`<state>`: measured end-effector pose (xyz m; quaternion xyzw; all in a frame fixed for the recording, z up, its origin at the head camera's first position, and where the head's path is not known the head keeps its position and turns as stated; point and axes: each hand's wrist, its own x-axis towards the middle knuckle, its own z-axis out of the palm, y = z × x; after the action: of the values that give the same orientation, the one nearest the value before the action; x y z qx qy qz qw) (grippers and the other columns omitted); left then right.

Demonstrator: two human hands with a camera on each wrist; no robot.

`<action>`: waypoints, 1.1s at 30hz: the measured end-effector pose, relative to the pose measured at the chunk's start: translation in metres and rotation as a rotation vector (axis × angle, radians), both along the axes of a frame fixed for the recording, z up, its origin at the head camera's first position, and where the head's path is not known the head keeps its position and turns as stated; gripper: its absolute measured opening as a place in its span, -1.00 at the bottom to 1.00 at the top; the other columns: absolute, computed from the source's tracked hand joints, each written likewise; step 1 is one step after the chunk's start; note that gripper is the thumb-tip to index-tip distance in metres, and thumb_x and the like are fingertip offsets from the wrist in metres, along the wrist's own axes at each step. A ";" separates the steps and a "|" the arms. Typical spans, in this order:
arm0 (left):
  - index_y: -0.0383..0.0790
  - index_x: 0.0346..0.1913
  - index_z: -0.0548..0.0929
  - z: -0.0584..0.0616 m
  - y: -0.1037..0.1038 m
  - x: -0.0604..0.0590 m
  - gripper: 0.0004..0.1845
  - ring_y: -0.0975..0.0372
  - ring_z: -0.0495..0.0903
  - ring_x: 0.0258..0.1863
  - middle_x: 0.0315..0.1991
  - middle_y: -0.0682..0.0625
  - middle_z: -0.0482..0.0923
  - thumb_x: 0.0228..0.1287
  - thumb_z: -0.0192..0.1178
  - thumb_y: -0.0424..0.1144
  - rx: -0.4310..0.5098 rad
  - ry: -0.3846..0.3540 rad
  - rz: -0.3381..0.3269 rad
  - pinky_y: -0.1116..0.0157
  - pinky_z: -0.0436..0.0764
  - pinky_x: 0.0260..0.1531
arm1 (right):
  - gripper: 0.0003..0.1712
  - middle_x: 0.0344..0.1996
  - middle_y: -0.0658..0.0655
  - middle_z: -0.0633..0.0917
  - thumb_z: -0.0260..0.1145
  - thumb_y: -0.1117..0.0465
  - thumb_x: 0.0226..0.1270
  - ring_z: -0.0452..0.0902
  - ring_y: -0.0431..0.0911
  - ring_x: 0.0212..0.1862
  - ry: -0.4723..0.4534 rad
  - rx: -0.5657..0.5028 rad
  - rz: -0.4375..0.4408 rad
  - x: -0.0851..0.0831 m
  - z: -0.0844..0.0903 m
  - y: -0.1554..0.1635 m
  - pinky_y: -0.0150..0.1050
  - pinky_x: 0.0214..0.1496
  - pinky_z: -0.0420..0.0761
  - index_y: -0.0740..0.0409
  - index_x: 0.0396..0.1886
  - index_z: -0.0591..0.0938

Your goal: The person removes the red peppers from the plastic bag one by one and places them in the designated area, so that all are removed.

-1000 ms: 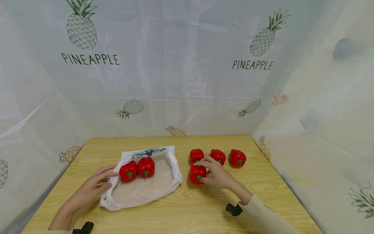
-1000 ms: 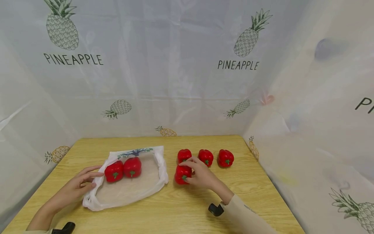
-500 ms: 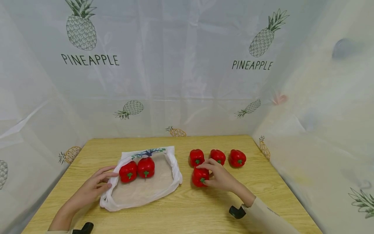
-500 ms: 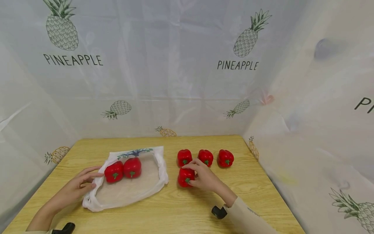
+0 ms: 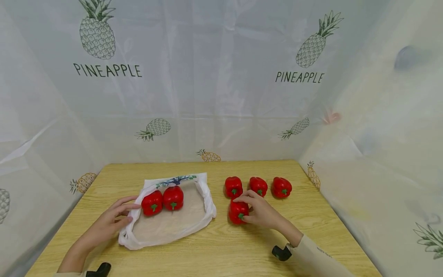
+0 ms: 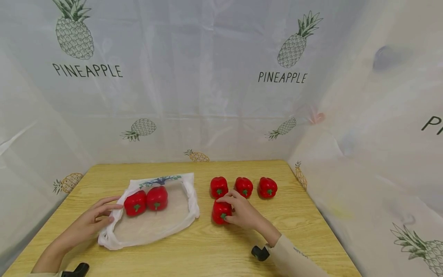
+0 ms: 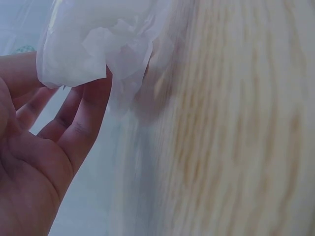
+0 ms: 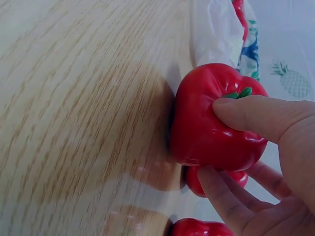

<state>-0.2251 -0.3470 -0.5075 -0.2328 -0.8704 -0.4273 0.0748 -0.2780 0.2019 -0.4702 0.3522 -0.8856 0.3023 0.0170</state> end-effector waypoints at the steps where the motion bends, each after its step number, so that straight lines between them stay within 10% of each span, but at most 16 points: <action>1: -0.11 0.32 0.67 0.001 0.000 0.000 -0.63 0.46 0.48 0.16 0.52 -0.22 0.28 0.55 0.23 -0.41 -0.004 0.000 -0.001 0.47 0.58 0.02 | -0.38 0.18 0.11 0.56 0.57 0.42 0.22 0.57 -0.05 0.07 -0.001 0.000 0.000 0.000 0.000 0.000 -0.19 -0.01 0.77 0.06 0.28 0.69; 33: -0.08 0.32 0.67 0.002 0.001 0.000 -0.63 0.45 0.50 0.13 0.55 -0.20 0.27 0.56 0.23 -0.38 -0.017 -0.031 0.022 0.42 0.61 0.00 | -0.31 0.23 0.08 0.52 0.57 0.45 0.23 0.59 -0.04 0.09 -0.055 -0.023 0.054 0.000 -0.002 0.006 -0.16 -0.02 0.78 -0.01 0.32 0.61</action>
<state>-0.2251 -0.3464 -0.5058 -0.2171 -0.8776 -0.4225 0.0639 -0.2779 0.2078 -0.4719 0.3673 -0.8724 0.3224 -0.0115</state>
